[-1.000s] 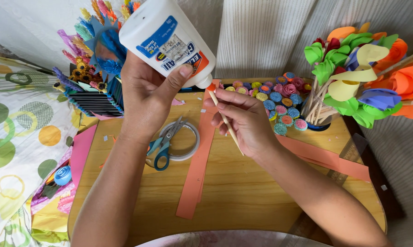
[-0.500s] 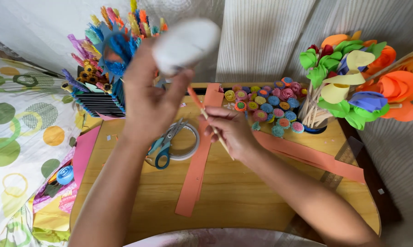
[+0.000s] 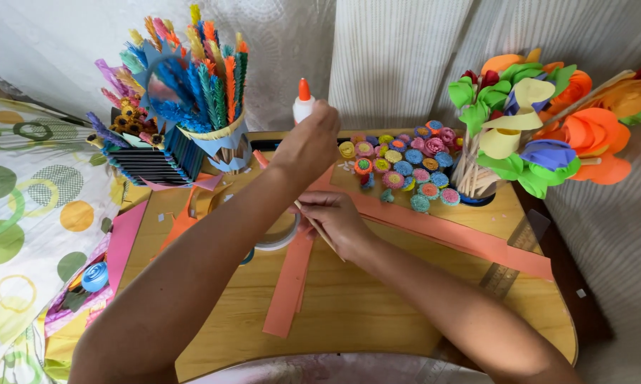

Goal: Rolling and folding orange paper strips to create decorative flowers.

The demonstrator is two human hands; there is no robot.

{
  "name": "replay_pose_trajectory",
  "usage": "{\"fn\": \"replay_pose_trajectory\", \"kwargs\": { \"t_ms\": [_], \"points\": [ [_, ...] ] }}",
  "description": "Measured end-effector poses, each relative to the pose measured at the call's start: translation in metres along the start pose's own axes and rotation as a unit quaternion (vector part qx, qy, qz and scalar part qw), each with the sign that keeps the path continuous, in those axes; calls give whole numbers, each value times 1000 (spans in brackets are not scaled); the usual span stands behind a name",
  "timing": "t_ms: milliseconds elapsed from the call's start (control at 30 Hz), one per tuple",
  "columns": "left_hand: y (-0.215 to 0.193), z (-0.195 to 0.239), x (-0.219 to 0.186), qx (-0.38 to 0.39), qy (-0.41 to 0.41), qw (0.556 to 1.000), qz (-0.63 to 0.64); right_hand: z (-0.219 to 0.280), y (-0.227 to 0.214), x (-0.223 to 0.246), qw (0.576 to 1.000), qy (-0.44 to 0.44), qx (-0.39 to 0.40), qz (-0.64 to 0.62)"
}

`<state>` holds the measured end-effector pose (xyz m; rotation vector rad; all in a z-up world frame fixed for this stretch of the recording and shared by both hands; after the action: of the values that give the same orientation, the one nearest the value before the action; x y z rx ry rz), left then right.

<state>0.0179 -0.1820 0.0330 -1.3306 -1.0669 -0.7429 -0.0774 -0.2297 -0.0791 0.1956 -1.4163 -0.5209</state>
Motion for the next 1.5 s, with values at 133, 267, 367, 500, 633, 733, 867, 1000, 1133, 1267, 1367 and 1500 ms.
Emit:
{"fn": "replay_pose_trajectory", "kwargs": {
  "t_ms": [133, 267, 367, 500, 633, 733, 867, 1000, 1133, 1267, 1367, 1500],
  "points": [
    [11, 2, 1, 59, 33, 997, 24, -4, -5, -5, 1000, 7, 0, -3],
    [24, -1, -4, 141, 55, 988, 21, -7, -4, -6, 1000, 2, 6, 1],
    [30, -4, -12, 151, 54, 986, 40, -6, -5, -6, 1000, 1, 6, 3],
    [12, 0, -2, 164, 52, 983, 56, -6, -6, -7, 1000, 1, 9, 0],
    [11, 2, 2, 160, 50, 983, 69, -5, -4, -4, 1000, 2, 7, 10],
    [-1, 9, 9, 158, 47, 984, 73, -4, -4, -4, 1000, 3, 12, 4],
    [-8, 16, 16, 121, 20, 991, 55, -3, -2, -1, 1000, -4, 14, 12],
    [-11, 28, 18, -17, -51, 993, 108, 1, 2, 2, 1000, -11, 11, 4],
    [-39, 55, 27, -285, -108, 927, 221, -17, -12, -14, 1000, -23, 2, -3],
    [-74, 98, 27, -394, -244, 817, 344, -18, -11, 3, 994, -107, 1, -5],
    [-90, 120, 16, -405, -320, 710, 479, 23, 20, 56, 976, -215, 22, 8],
    [-77, 127, -6, -294, -371, 530, 703, 51, 30, 85, 943, -330, 43, 21]
  ]
}}
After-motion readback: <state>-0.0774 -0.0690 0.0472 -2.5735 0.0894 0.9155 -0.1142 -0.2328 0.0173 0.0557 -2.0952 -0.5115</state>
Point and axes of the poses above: each hand's wrist, its own z-axis away from the middle knuckle, its own y-axis out of the palm, x = y × z, the point moved 1 cm from there along -z, towards the middle knuckle, and after that the axes turned 1 degree about y, right-handed, at the moved point
